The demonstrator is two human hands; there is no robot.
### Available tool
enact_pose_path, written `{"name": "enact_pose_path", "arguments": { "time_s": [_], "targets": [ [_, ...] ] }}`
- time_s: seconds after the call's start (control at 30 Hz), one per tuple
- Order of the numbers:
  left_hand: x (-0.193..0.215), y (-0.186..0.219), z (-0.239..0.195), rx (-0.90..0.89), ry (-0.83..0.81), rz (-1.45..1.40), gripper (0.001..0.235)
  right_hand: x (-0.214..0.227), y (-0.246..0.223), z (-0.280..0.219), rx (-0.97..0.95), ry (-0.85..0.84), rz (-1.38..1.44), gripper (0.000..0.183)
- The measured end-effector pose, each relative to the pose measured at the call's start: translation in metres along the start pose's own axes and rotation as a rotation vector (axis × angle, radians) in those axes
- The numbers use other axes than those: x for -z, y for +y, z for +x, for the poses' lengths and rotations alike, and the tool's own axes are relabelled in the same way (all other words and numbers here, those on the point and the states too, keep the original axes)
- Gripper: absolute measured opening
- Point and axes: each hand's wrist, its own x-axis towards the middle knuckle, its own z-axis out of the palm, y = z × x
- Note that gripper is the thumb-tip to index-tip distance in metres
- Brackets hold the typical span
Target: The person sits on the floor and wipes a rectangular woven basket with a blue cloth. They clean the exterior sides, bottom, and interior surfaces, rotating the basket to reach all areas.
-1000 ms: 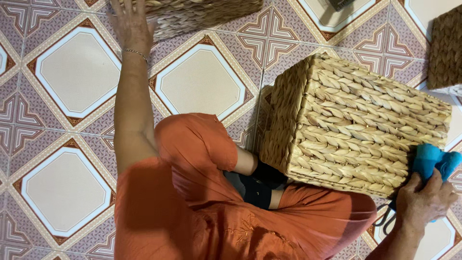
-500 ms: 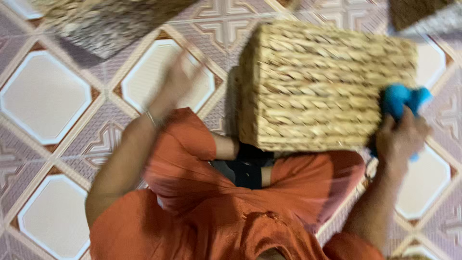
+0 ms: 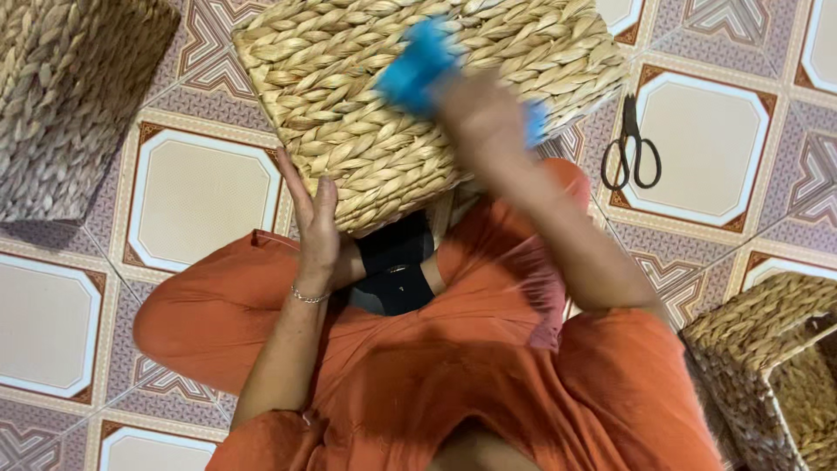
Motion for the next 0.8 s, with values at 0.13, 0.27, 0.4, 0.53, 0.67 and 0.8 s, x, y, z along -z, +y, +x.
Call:
{"name": "enact_pose_path", "arguments": {
  "time_s": [0.13,0.27,0.4,0.53,0.67,0.8],
  "targets": [
    [-0.024,0.009,-0.008,-0.082,-0.024,-0.098,0.083,-0.006,0.142,-0.046,-0.26,0.212,-0.053,0.022],
    [-0.03,0.004,0.002,-0.042,0.015,-0.048,0.082,-0.027,0.14,-0.057,-0.294,0.303,-0.207,0.033],
    [-0.017,-0.01,0.008,-0.057,0.017,0.003,0.077,-0.007,-0.014,-0.042,-0.073,0.265,0.199,0.035],
    [0.003,-0.013,0.019,0.114,-0.019,-0.251,0.085,0.018,-0.127,-0.067,0.096,0.243,0.422,0.037],
    [0.008,-0.007,0.024,0.05,0.008,-0.143,0.07,-0.011,-0.055,-0.074,-0.059,0.262,0.037,0.025],
    [0.005,0.003,0.03,0.043,-0.014,-0.247,0.07,-0.025,0.084,-0.088,-0.283,0.47,-0.171,0.053]
  ]
}}
